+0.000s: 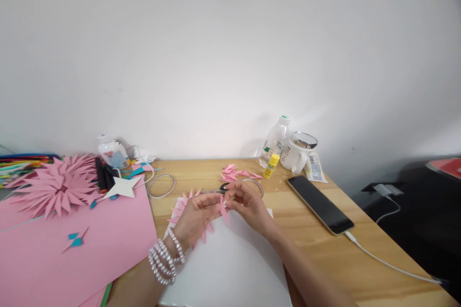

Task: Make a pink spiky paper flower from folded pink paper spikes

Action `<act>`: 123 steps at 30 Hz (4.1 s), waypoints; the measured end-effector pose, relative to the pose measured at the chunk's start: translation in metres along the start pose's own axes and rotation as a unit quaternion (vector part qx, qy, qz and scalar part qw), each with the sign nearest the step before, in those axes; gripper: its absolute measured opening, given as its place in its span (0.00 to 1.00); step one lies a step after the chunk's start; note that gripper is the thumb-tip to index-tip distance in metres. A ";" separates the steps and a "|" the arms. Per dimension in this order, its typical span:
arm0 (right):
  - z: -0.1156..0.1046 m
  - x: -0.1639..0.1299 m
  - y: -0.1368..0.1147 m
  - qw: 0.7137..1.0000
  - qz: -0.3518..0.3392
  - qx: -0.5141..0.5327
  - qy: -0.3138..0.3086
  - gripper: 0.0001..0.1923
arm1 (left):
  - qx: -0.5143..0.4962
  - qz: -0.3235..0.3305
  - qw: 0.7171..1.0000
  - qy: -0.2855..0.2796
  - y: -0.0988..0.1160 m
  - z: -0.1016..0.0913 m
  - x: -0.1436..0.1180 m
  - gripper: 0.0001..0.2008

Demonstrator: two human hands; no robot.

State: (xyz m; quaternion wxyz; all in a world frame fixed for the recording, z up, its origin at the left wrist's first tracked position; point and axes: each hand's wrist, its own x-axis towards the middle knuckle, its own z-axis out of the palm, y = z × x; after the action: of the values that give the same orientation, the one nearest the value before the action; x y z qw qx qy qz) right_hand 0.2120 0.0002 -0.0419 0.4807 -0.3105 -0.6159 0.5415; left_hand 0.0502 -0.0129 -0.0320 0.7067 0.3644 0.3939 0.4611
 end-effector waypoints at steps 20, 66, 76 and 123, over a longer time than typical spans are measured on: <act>0.008 0.001 0.003 0.992 -0.009 0.005 0.128 0.20 | 0.097 0.088 0.991 0.040 -0.001 0.007 -0.002 0.11; 0.005 0.004 0.003 0.988 0.108 0.065 0.089 0.19 | 0.181 0.055 0.981 0.042 0.006 0.006 -0.002 0.14; 0.008 0.002 0.008 0.994 0.030 -0.064 0.086 0.20 | 0.163 0.056 0.984 0.053 0.002 0.001 0.001 0.22; -0.005 0.000 0.004 0.954 -0.186 -0.217 0.093 0.27 | 0.077 -0.006 0.997 -0.007 0.004 0.011 -0.003 0.20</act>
State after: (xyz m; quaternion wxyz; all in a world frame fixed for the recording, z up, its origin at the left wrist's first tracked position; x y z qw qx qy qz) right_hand 0.2160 0.0030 -0.0457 0.5486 -0.3366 -0.7182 0.2645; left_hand 0.0575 -0.0158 -0.0231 0.6817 0.4184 0.4255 0.4232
